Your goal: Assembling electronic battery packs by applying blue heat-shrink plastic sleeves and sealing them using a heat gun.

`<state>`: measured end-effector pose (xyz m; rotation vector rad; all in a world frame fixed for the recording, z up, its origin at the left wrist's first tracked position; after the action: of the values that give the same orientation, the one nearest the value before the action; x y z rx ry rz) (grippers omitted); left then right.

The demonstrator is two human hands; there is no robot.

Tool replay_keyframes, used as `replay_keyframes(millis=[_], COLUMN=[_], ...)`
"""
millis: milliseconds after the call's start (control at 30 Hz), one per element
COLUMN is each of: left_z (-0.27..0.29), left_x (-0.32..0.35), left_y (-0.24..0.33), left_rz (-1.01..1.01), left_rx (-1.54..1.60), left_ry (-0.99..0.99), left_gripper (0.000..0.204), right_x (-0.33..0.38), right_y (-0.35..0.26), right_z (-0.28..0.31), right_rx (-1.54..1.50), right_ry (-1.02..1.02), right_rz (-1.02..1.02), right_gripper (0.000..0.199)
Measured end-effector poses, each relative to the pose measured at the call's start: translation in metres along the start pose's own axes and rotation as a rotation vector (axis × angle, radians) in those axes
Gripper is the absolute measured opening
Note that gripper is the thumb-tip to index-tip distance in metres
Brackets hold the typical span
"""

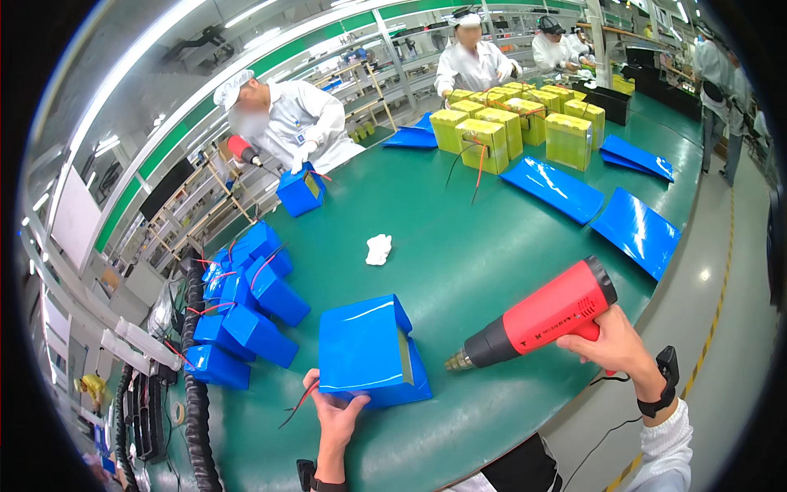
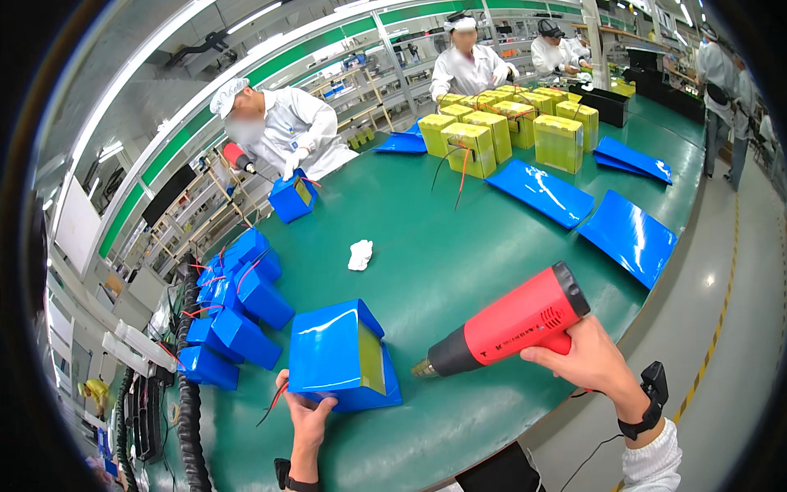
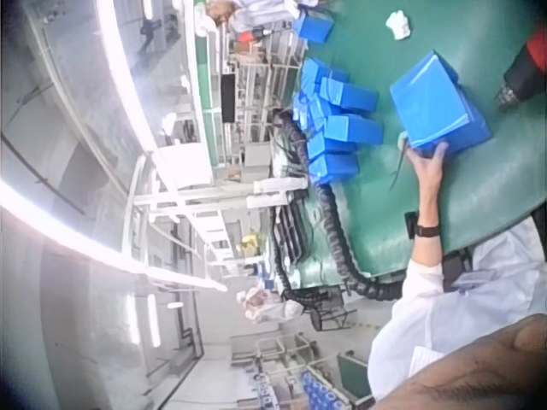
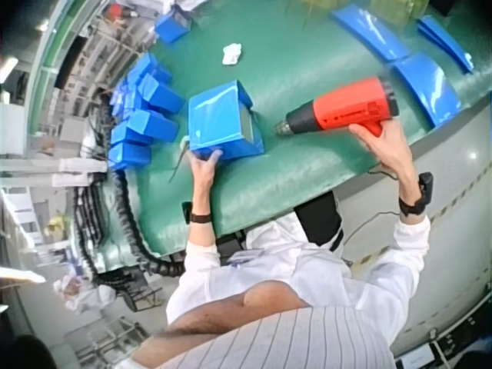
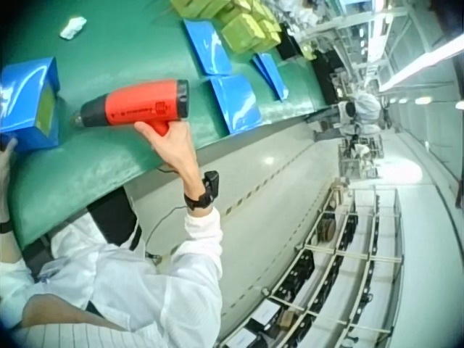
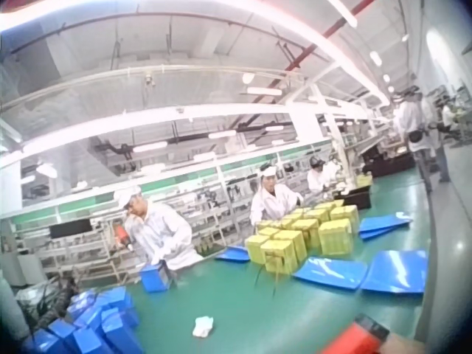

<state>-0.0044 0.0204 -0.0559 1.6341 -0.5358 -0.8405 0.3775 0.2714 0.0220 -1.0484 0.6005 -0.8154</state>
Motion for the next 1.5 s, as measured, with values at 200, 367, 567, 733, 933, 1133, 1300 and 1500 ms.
replay_keyframes(millis=[200,367,567,733,933,1133,1300,1500], left_z=[0.001,0.000,-0.002,0.002,-0.002,-0.001,0.002,0.003], left_x=[0.000,0.000,0.000,0.001,0.001,0.001,0.002,0.002], left_y=[-0.002,-0.003,-0.001,-0.002,0.004,0.000,-0.005,-0.007], left_rz=[-0.002,-0.009,-0.030,-0.013,-0.014,-0.005,0.012,0.004], left_rx=[0.002,0.010,0.015,0.009,-0.044,-0.026,-0.061,-0.036], left_ry=[-0.007,-0.003,-0.010,-0.032,-0.008,-0.012,-0.020,-0.022], left_gripper=[0.086,0.087,0.086,0.085,0.084,0.085,0.093,0.093], right_x=[0.018,0.028,0.030,0.030,0.019,-0.006,-0.024,-0.033], right_y=[0.007,0.011,0.008,0.007,0.004,-0.019,-0.027,-0.026], right_z=[-0.003,0.002,0.004,0.001,0.003,0.013,0.009,0.007], right_rx=[0.038,0.005,0.022,-0.034,-0.121,-0.097,-0.160,-0.192], right_ry=[-0.062,0.003,0.022,-0.036,0.119,0.247,0.211,0.164], right_rz=[-0.011,0.079,0.119,-0.031,0.134,0.204,0.200,0.189], right_gripper=[0.049,0.055,0.052,0.046,0.043,0.035,0.033,0.034])
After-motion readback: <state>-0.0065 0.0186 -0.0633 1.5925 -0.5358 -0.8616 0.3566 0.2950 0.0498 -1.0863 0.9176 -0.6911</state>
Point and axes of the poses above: each hand's wrist, its own x-axis away from the middle knuckle, its own z-axis out of the back of the hand, y = z × x, the point moved 10 cm from there along -x, towards the middle knuckle, and after that the axes turned 4 degrees about z, right-handed, at the moved point
